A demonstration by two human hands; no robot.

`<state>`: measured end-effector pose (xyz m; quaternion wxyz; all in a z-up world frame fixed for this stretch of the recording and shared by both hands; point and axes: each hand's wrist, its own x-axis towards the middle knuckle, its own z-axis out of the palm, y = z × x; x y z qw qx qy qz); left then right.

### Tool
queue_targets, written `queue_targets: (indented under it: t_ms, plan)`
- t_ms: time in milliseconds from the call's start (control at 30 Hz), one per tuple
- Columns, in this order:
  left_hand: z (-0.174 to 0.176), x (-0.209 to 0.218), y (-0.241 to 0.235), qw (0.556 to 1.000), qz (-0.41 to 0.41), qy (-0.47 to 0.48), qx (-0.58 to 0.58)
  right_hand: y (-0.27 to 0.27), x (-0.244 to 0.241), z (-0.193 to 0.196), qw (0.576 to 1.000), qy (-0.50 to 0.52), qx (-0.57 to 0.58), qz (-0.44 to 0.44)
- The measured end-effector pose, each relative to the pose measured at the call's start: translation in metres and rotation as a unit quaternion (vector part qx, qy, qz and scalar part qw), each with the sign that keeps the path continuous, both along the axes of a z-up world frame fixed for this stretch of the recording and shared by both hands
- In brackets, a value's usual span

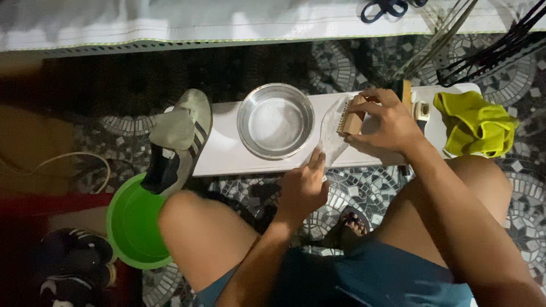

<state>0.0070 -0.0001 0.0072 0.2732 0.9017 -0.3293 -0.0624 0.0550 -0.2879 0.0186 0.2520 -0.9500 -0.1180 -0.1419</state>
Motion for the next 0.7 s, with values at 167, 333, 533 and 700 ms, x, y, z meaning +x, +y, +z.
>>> queue_targets:
  t_ms: [167, 333, 533, 700]
  plan:
    - [-0.006, -0.001, 0.000, 1.000, 0.001, -0.008, 0.027, 0.001, 0.000, 0.008, 1.000, -0.004, 0.003, 0.008]
    - [-0.005, 0.000, -0.001, 1.000, 0.004, -0.001, 0.001, -0.007, 0.006, -0.006, 1.000, -0.020, -0.022, -0.007]
    - [0.011, -0.003, 0.003, 1.000, 0.012, 0.022, 0.006, 0.007, -0.016, -0.002, 1.000, -0.012, -0.021, -0.012]
    - [0.001, -0.006, 0.003, 0.999, 0.009, 0.035, -0.005, 0.017, -0.027, 0.009, 0.999, 0.019, -0.009, -0.045]
